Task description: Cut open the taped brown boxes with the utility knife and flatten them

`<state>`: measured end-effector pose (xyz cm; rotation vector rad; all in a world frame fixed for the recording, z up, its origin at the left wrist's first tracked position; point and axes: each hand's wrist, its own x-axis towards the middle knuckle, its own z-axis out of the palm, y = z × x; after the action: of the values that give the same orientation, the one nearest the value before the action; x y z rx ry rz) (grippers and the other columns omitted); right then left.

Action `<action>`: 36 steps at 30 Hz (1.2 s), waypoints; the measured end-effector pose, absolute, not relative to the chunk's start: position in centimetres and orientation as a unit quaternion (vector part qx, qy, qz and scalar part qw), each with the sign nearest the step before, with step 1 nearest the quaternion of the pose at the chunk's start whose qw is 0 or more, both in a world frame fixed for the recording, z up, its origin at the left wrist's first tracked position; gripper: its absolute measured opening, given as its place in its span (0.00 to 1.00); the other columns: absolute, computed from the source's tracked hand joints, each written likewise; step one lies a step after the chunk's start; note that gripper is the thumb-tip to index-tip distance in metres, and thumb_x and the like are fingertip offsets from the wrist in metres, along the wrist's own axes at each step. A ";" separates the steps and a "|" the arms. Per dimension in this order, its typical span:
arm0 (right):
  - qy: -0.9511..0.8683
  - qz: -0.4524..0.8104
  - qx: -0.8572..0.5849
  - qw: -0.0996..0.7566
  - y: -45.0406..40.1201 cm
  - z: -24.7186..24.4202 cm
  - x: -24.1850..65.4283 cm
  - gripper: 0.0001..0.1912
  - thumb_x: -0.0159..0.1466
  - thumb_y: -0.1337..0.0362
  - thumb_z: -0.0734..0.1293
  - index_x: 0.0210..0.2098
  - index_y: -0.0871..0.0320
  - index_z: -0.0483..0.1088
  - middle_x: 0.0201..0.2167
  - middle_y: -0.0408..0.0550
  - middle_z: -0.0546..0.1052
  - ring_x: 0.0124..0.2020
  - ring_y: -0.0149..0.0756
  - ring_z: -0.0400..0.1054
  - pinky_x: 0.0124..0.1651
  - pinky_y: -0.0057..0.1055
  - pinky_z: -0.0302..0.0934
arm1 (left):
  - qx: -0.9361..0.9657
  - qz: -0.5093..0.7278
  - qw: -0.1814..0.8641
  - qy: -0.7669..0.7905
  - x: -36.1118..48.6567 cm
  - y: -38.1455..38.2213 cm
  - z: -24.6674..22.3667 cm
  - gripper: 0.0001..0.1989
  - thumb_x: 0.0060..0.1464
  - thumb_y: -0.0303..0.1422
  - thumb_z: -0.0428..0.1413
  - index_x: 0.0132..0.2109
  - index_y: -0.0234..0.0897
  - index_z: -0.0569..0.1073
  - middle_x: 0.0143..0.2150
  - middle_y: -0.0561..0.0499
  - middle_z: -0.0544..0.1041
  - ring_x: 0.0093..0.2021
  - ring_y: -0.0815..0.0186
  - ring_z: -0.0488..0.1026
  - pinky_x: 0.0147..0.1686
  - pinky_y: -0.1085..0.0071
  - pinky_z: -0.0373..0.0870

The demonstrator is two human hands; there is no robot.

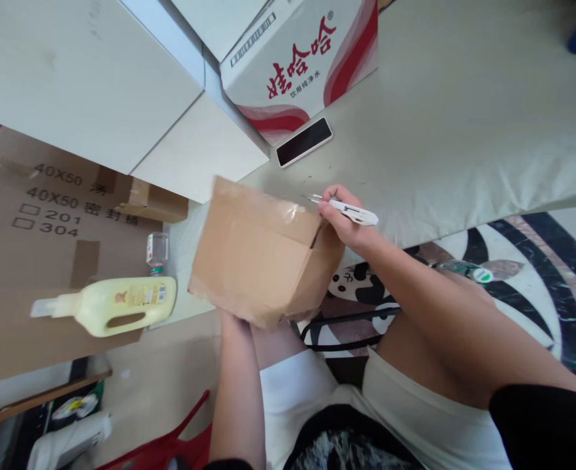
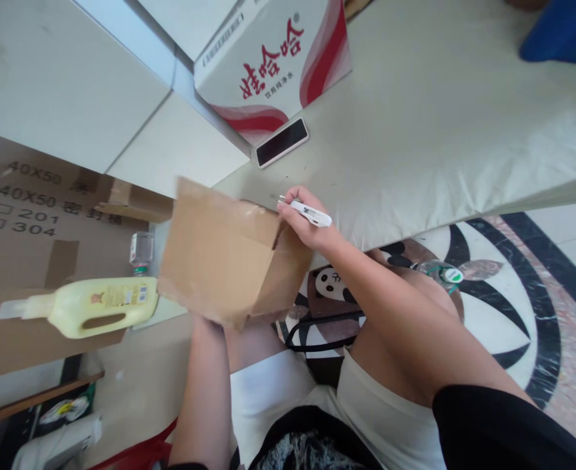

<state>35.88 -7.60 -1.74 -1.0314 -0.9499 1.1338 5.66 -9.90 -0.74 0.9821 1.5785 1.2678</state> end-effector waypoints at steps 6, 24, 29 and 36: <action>-0.359 0.484 -0.488 0.632 -7.2 -2.4 36.7 0.14 0.62 0.52 0.68 0.42 0.50 0.63 0.32 0.42 0.76 0.33 0.36 0.71 0.40 0.38 0.64 | 0.351 0.553 0.435 0.618 4.4 -10.1 0.6 0.24 0.41 0.59 0.66 0.38 0.49 0.77 0.41 0.54 0.83 0.58 0.53 0.73 0.50 0.57 0.75; -0.272 0.685 -0.394 0.549 -8.7 -2.0 34.7 0.24 0.46 0.48 0.79 0.35 0.56 0.74 0.33 0.50 0.80 0.31 0.39 0.74 0.26 0.31 0.66 | 0.308 0.560 0.542 0.546 6.6 -8.2 -0.2 0.19 0.50 0.51 0.63 0.45 0.45 0.78 0.49 0.48 0.82 0.60 0.58 0.75 0.55 0.62 0.76; -0.231 0.611 -0.411 0.636 -9.7 0.5 35.9 0.26 0.48 0.44 0.76 0.37 0.53 0.70 0.30 0.46 0.78 0.25 0.34 0.71 0.23 0.30 0.65 | 0.220 0.535 0.608 0.544 5.1 -10.1 0.1 0.16 0.50 0.48 0.61 0.40 0.42 0.78 0.33 0.51 0.82 0.34 0.62 0.81 0.38 0.65 0.79; -0.225 0.499 -0.467 0.694 -12.0 3.2 39.8 0.22 0.50 0.49 0.78 0.29 0.54 0.65 0.16 0.34 0.66 0.11 0.26 0.58 0.12 0.25 0.50 | 0.212 0.549 0.590 0.554 1.6 -13.1 1.9 0.17 0.50 0.46 0.59 0.38 0.36 0.78 0.32 0.47 0.81 0.33 0.61 0.81 0.40 0.64 0.79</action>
<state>39.83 -12.03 3.22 -1.0433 -0.5019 1.1136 1.57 -13.08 1.90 0.4927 1.2887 1.2772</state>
